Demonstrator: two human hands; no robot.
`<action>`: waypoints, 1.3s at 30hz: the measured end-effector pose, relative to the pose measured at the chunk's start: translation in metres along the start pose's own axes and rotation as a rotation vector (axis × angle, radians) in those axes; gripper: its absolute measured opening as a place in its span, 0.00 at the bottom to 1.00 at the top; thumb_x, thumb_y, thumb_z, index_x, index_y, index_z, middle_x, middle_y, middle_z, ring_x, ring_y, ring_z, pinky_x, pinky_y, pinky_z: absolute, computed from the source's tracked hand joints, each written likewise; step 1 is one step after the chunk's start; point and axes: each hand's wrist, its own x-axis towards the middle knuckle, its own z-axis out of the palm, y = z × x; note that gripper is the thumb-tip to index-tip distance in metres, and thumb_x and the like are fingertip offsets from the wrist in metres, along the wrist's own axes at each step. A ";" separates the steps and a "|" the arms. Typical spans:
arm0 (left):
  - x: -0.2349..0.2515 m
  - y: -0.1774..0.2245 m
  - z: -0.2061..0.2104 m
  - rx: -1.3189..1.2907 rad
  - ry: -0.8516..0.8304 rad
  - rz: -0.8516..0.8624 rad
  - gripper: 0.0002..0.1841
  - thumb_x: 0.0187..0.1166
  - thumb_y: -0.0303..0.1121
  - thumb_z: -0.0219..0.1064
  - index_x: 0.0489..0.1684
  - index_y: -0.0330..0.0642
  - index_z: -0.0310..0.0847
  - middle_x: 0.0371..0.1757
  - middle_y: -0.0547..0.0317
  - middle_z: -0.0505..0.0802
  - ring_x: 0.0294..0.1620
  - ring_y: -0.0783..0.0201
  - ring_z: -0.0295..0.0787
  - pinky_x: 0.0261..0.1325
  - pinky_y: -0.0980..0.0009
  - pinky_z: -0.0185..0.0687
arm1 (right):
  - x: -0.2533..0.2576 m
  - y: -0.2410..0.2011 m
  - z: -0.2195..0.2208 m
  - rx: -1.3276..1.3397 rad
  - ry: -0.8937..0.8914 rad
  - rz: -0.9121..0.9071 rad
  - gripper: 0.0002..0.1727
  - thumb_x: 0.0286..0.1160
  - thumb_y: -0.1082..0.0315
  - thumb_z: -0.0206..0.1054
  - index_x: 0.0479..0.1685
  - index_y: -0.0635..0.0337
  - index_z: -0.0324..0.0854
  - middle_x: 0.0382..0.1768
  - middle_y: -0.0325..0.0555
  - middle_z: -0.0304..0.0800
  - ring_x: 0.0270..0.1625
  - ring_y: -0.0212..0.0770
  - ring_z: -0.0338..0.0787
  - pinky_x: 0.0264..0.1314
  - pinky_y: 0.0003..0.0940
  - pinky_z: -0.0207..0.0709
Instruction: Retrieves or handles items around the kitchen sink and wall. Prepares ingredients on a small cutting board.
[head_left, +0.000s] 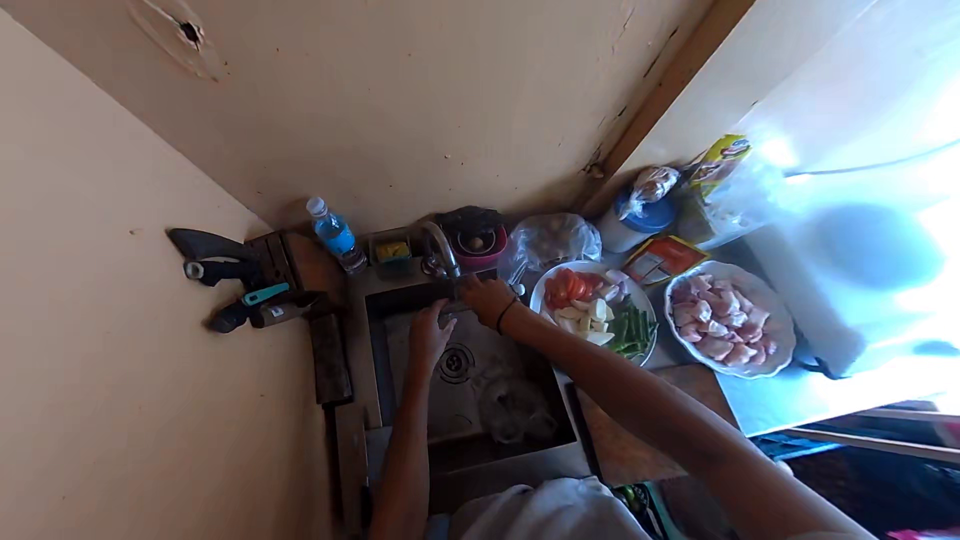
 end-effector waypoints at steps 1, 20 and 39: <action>-0.004 -0.001 0.006 -0.031 0.051 -0.008 0.28 0.77 0.38 0.75 0.76 0.39 0.78 0.72 0.45 0.88 0.73 0.48 0.84 0.79 0.50 0.75 | -0.002 0.002 0.006 -0.028 0.046 -0.014 0.26 0.69 0.81 0.71 0.70 0.65 0.79 0.70 0.67 0.80 0.55 0.69 0.89 0.52 0.64 0.84; 0.047 0.048 -0.075 -0.180 0.106 0.107 0.15 0.90 0.32 0.56 0.56 0.30 0.84 0.48 0.38 0.92 0.49 0.47 0.90 0.58 0.48 0.82 | -0.060 0.047 0.010 -0.205 0.684 -0.276 0.11 0.69 0.81 0.70 0.48 0.61 0.89 0.40 0.56 0.89 0.42 0.59 0.91 0.42 0.53 0.82; -0.100 0.020 0.009 0.161 -0.514 0.277 0.26 0.78 0.31 0.70 0.68 0.17 0.75 0.58 0.22 0.89 0.62 0.32 0.88 0.70 0.39 0.78 | -0.126 -0.027 0.041 0.237 0.014 -0.069 0.15 0.88 0.77 0.54 0.54 0.73 0.88 0.58 0.62 0.91 0.68 0.61 0.85 0.78 0.61 0.65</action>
